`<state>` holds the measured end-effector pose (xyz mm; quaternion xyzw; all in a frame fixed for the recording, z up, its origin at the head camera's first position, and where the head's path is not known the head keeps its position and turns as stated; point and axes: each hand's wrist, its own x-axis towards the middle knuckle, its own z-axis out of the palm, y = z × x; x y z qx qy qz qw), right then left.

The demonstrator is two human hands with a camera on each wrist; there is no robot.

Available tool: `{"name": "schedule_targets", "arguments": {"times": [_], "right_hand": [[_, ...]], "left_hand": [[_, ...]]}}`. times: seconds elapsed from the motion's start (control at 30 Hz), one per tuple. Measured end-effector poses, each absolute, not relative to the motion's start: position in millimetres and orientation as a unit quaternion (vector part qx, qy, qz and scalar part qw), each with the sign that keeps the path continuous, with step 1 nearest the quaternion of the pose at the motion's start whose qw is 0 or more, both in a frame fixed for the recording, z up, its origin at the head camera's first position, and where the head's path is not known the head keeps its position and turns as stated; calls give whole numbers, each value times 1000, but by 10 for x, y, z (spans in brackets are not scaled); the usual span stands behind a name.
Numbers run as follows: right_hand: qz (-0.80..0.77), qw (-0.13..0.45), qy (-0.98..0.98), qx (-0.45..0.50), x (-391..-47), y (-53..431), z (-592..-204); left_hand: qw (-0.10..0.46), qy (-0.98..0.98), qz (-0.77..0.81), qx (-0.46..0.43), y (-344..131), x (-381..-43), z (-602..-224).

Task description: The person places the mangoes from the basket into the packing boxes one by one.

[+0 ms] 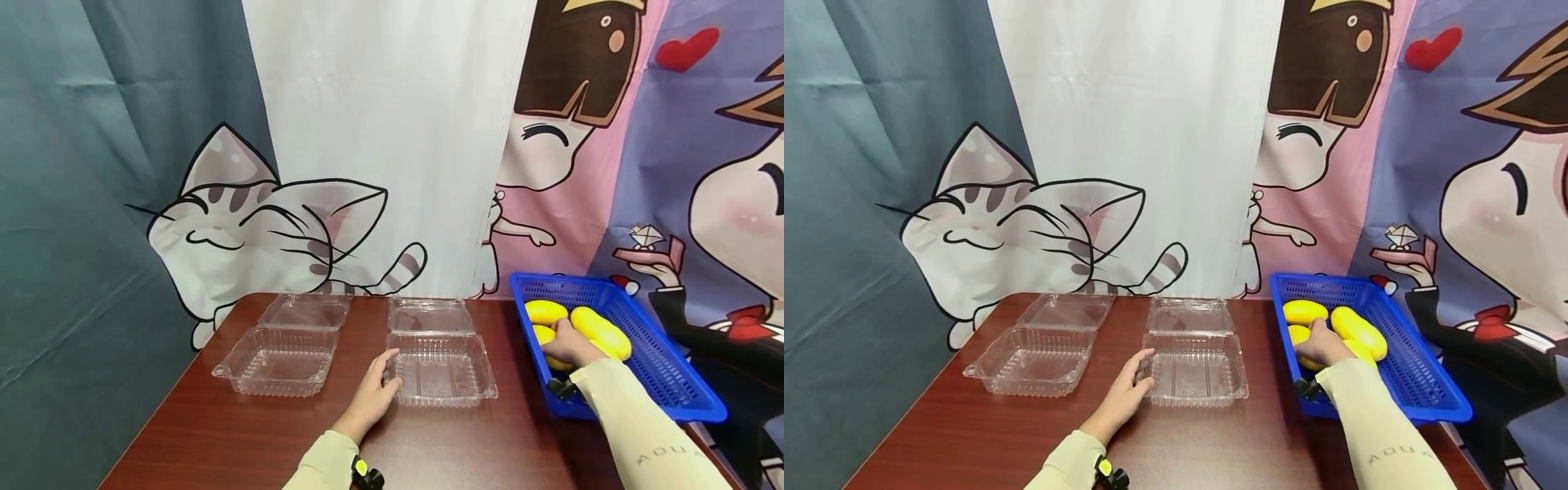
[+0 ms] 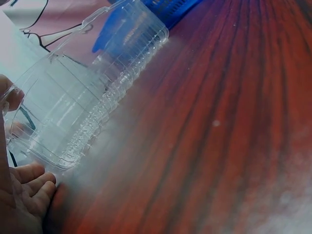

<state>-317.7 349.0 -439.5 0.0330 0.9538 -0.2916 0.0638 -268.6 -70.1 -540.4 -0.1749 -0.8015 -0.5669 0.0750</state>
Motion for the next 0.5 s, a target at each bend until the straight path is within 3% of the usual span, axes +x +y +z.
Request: {"name": "schedule_targets", "arguments": {"times": [0.2, 0.5], "right_hand": [[-417, 13, 905, 82, -3136, 3530, -4406], [-362, -93, 926, 47, -2959, 3127, -3985]], "left_hand": [[75, -803, -565, -175, -691, -2684, -5410], [84, -816, -545, -172, -701, -2677, -5395]]}}
